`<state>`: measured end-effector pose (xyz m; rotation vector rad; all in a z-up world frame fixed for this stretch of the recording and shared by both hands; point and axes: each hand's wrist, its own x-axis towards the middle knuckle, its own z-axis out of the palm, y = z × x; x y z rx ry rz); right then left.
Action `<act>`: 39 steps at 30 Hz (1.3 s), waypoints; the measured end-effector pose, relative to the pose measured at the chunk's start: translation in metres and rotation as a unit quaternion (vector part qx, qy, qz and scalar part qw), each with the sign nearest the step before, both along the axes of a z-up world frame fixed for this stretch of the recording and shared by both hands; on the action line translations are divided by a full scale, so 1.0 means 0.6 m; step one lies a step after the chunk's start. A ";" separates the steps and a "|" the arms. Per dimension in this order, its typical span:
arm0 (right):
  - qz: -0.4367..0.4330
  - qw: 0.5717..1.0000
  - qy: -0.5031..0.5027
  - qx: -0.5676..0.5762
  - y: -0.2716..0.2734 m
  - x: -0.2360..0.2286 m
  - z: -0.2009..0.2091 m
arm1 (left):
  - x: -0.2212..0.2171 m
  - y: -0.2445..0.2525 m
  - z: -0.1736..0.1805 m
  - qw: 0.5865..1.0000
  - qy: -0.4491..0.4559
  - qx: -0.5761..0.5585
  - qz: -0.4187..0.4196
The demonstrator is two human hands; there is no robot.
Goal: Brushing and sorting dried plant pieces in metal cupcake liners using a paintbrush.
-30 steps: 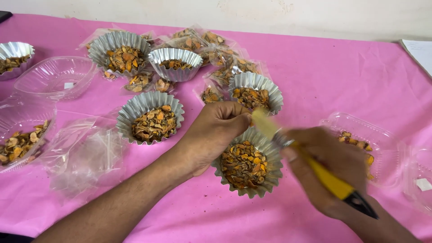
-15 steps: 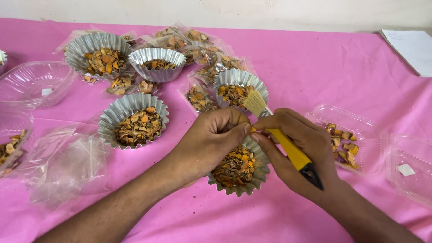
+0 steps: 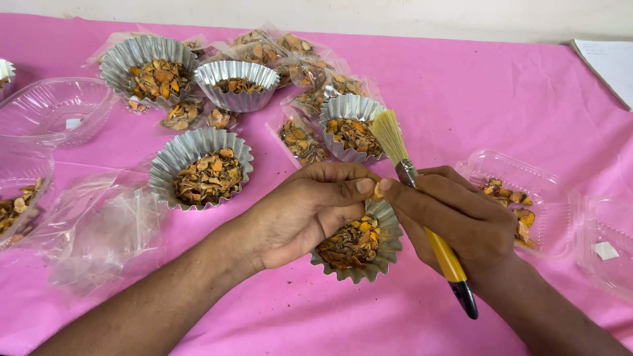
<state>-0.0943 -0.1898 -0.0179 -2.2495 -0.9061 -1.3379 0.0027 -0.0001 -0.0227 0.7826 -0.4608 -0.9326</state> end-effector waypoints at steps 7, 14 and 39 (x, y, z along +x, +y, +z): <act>0.032 0.999 0.011 -0.039 0.012 -0.002 0.018 | 0.000 0.000 0.007 1.000 -0.018 -0.002 0.001; -0.050 0.995 0.025 0.082 0.012 -0.029 0.025 | -0.003 0.000 0.029 0.989 -0.097 0.077 0.086; -0.101 0.946 0.259 0.167 0.036 -0.030 0.054 | -0.037 -0.008 0.038 0.933 -0.293 0.178 0.107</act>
